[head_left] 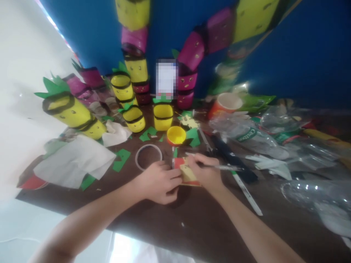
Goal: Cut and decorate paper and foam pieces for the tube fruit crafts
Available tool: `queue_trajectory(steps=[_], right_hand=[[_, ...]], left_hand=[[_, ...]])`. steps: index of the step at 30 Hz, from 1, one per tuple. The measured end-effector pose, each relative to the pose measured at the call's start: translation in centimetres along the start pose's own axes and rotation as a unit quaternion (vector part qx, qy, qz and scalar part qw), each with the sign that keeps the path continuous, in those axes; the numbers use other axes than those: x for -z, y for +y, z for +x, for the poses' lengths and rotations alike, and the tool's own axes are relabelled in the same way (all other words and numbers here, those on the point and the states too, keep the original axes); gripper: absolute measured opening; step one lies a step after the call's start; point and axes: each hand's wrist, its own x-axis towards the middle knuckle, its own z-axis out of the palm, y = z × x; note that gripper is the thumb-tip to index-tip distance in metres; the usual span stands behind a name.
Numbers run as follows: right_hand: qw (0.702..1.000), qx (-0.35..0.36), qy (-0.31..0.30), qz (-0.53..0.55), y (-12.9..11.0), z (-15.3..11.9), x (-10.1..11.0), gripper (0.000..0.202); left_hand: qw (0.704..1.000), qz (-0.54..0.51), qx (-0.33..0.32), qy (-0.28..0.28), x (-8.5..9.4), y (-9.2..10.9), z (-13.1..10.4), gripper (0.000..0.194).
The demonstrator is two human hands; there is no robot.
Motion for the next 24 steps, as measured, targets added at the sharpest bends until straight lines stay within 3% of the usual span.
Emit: queue_trajectory(steps=[24], right_hand=[[1.0, 0.003, -0.003, 0.005, 0.07, -0.01, -0.04, 0.034]], left_hand=[[1.0, -0.001, -0.002, 0.004, 0.07, -0.05, -0.04, 0.019]])
